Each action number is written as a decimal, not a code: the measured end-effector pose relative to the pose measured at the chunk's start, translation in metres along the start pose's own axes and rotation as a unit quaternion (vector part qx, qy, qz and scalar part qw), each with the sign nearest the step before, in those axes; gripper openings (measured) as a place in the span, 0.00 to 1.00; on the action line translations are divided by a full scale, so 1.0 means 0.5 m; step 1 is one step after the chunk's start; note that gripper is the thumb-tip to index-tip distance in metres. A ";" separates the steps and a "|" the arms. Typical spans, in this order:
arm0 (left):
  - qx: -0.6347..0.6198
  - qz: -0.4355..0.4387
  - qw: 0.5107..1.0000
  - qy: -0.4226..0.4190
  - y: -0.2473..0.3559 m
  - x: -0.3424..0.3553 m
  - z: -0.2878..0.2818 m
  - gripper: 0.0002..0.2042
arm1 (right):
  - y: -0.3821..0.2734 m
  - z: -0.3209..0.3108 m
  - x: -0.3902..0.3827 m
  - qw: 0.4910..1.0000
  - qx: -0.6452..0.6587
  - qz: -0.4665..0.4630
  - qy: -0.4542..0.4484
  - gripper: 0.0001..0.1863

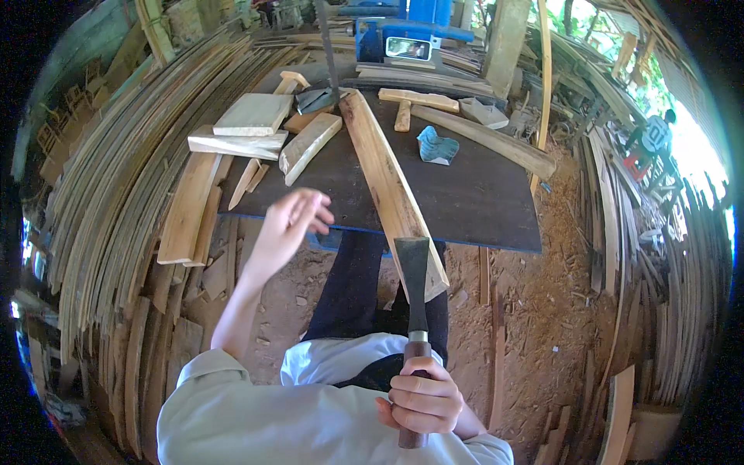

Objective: The person uses a chisel to carve and shape a small piece of wood on a workbench. They hold the wood with one hand and strike the chisel with the other to remove shavings. After carving, they inspect the piece and use a pencil to mark it.

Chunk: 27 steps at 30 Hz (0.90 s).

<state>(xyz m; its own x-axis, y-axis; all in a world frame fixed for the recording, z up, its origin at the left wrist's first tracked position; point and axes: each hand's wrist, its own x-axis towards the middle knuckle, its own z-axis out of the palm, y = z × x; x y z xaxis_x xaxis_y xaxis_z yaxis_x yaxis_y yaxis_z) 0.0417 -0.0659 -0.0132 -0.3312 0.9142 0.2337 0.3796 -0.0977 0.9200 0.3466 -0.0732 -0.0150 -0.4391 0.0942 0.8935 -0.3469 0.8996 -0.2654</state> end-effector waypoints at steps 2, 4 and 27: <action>0.005 0.054 0.998 0.040 0.030 0.051 0.004 0.16 | 0.000 0.000 0.001 1.000 0.003 0.000 0.001 0.12; 0.075 0.105 0.991 0.032 0.041 0.129 0.026 0.17 | -0.002 -0.003 0.003 1.000 0.007 0.003 -0.003 0.12; 0.184 0.025 0.982 0.017 -0.057 0.547 0.104 0.21 | -0.003 -0.019 0.015 0.998 0.058 0.010 0.018 0.11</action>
<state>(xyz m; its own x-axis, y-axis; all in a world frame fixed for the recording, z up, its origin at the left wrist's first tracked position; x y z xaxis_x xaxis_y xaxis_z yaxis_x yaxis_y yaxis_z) -0.0147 0.2077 0.0083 -0.3302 0.8981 0.2906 0.6810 0.0135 0.7321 0.3517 -0.0697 -0.0047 -0.4174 0.1283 0.8996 -0.4334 0.8420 -0.3212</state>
